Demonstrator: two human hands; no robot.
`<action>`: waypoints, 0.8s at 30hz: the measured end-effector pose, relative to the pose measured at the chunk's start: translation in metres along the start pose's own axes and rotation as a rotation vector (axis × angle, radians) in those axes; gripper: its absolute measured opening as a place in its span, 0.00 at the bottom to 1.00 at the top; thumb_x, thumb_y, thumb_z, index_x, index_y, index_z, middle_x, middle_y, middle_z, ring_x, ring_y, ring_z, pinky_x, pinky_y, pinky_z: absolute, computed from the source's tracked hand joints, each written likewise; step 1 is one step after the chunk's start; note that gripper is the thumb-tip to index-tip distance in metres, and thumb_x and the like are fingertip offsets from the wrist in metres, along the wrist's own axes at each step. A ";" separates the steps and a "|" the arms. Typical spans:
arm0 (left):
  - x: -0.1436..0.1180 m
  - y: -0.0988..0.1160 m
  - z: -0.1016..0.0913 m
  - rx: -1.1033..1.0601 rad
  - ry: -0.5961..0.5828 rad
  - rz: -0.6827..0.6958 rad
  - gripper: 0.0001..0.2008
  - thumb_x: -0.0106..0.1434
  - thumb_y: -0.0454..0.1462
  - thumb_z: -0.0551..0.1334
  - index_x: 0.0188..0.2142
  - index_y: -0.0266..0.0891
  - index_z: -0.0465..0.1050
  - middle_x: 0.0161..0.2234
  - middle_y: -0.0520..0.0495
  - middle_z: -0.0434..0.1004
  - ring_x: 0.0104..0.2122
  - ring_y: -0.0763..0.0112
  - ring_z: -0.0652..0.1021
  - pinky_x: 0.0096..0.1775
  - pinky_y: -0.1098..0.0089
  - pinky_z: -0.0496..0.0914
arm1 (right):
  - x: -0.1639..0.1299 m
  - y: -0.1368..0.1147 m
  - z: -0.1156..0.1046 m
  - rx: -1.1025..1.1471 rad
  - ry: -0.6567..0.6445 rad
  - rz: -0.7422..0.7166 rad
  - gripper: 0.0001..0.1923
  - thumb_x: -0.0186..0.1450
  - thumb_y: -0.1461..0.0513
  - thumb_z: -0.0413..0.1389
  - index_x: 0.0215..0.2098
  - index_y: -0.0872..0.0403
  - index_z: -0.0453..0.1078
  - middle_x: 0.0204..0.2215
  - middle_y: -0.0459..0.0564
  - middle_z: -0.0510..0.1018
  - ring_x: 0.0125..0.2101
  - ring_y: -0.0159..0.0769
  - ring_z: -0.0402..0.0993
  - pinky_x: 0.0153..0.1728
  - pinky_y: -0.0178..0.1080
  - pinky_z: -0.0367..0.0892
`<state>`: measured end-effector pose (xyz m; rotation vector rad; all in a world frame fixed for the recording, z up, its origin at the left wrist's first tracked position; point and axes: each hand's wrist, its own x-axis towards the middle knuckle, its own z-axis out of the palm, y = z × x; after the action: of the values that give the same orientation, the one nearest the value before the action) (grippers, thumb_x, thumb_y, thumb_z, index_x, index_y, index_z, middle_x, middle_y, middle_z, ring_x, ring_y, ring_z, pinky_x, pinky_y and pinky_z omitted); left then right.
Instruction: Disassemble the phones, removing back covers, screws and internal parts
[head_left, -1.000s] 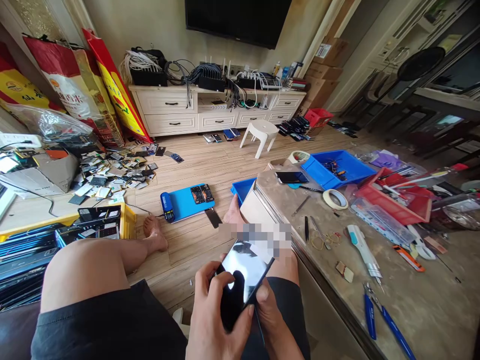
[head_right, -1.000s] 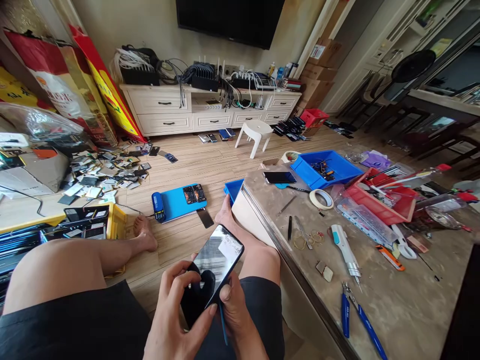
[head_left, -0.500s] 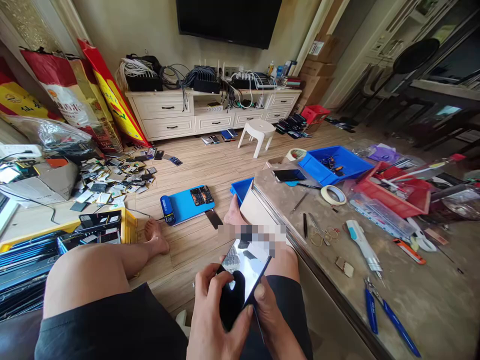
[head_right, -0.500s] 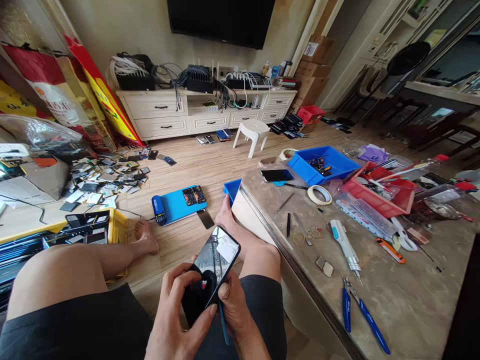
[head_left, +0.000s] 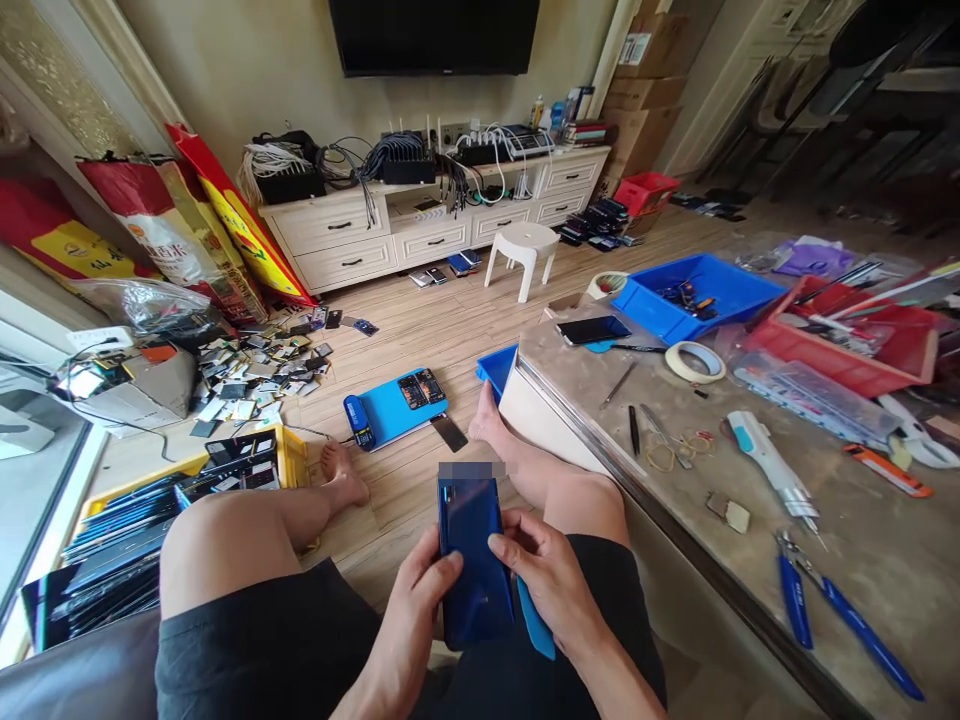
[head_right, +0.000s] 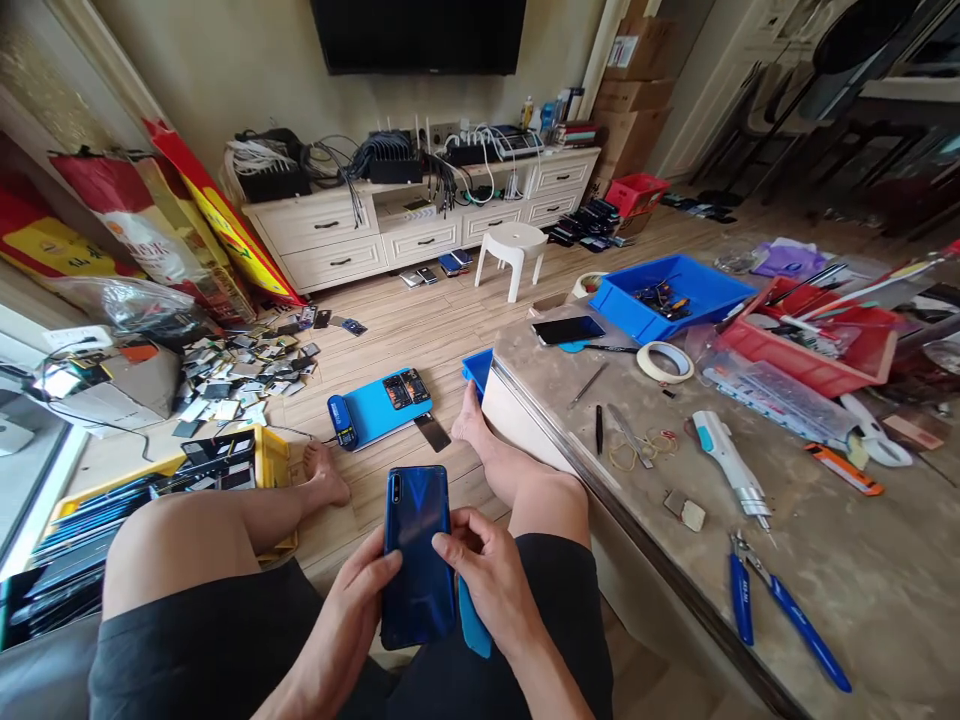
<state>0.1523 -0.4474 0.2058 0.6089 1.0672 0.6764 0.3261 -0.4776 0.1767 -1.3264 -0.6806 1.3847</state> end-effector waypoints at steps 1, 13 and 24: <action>0.005 0.001 -0.003 0.046 0.047 0.022 0.21 0.60 0.50 0.69 0.48 0.40 0.76 0.43 0.46 0.76 0.46 0.63 0.73 0.45 0.70 0.68 | -0.002 0.002 -0.001 -0.034 -0.020 -0.004 0.21 0.60 0.47 0.68 0.40 0.54 0.76 0.28 0.44 0.73 0.28 0.33 0.65 0.30 0.34 0.60; 0.025 0.034 0.014 0.398 0.050 0.373 0.19 0.65 0.52 0.65 0.36 0.38 0.74 0.27 0.54 0.61 0.30 0.74 0.61 0.31 0.76 0.59 | -0.022 -0.015 -0.008 -0.318 -0.032 -0.152 0.12 0.63 0.54 0.64 0.33 0.53 0.72 0.26 0.42 0.71 0.30 0.34 0.65 0.33 0.35 0.60; 0.046 0.020 0.078 0.469 -0.214 0.135 0.23 0.64 0.54 0.64 0.27 0.39 0.63 0.23 0.57 0.52 0.24 0.76 0.54 0.26 0.74 0.51 | -0.026 -0.039 -0.066 -0.306 0.150 -0.288 0.19 0.69 0.46 0.58 0.36 0.53 0.74 0.27 0.43 0.72 0.29 0.33 0.66 0.30 0.34 0.59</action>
<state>0.2351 -0.4092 0.2220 1.1406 0.9924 0.4619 0.3954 -0.5070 0.2069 -1.4858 -0.9670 0.9664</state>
